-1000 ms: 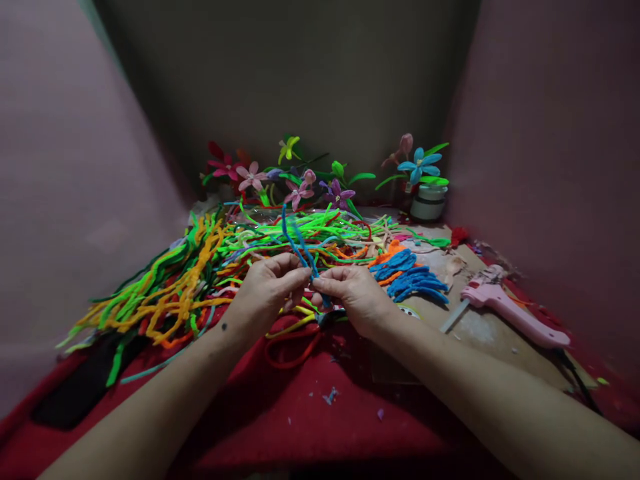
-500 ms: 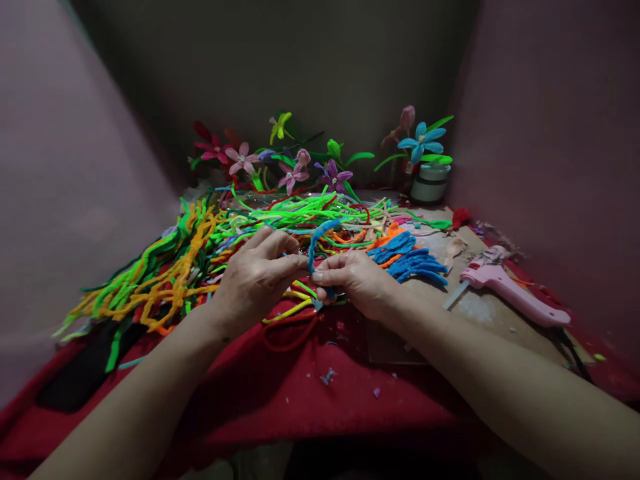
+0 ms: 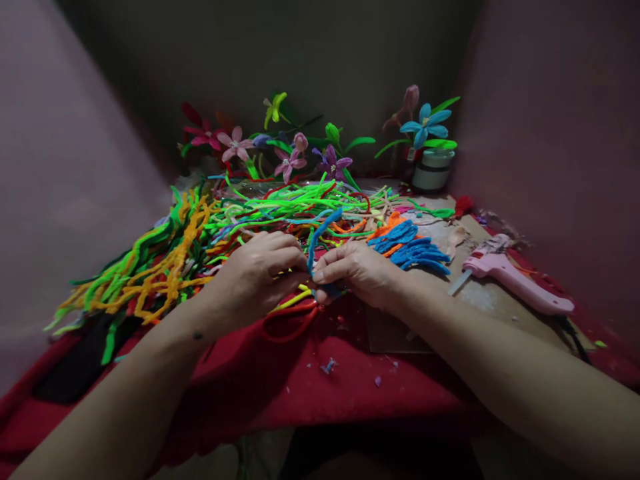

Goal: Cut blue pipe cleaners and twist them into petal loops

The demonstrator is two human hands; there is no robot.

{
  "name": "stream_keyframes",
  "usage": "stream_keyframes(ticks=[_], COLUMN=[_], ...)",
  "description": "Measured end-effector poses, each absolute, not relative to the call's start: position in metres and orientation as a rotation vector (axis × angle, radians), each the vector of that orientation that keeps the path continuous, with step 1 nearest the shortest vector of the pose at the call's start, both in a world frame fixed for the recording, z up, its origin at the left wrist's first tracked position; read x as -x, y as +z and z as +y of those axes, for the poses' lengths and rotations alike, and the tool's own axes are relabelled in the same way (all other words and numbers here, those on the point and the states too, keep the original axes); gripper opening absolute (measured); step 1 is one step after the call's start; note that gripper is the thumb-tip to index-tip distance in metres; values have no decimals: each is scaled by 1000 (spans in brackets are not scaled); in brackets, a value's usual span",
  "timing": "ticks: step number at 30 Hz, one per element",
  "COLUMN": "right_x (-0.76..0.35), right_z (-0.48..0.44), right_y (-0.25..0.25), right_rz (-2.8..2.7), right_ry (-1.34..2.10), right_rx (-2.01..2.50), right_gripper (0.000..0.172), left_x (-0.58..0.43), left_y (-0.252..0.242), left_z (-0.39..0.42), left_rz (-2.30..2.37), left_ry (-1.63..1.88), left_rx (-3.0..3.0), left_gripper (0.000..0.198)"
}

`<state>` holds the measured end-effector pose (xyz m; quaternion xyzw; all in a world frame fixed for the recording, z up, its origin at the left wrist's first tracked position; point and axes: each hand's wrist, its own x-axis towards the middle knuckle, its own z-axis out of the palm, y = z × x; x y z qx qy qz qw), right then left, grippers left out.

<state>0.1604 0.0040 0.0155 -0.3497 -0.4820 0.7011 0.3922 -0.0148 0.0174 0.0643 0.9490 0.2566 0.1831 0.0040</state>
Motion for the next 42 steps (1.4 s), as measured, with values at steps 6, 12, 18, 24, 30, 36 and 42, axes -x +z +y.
stream_keyframes(ticks=[6,12,18,24,30,36,42], right_x=[-159,-158,-158,-154,-155,-157,-161], right_z=[-3,-7,-6,-17,-24,-19,-14], right_y=[22,28,23,23,18,24,29], right_rz=[-1341,-1377,-1516,-1889,-2092,-1681,-1410], right_ry=[1706,1594,1509,786,-111,737,1381], right_rx=[931,961,969,1082,885,931,789], right_gripper=[7,12,16,19,24,15,13], left_x=[18,15,17,17,13,15,17], left_y=[69,70,69,59,42,59,65], left_z=[17,17,16,20,21,15,8], left_rz=[947,1033,1045,1055,824,966,809], left_ry=[440,549,439,420,384,831,975], left_rx=[-2441,-2126,-2207,-1648,-964,-1603,-2242], left_gripper=[14,13,18,17,17,11,6])
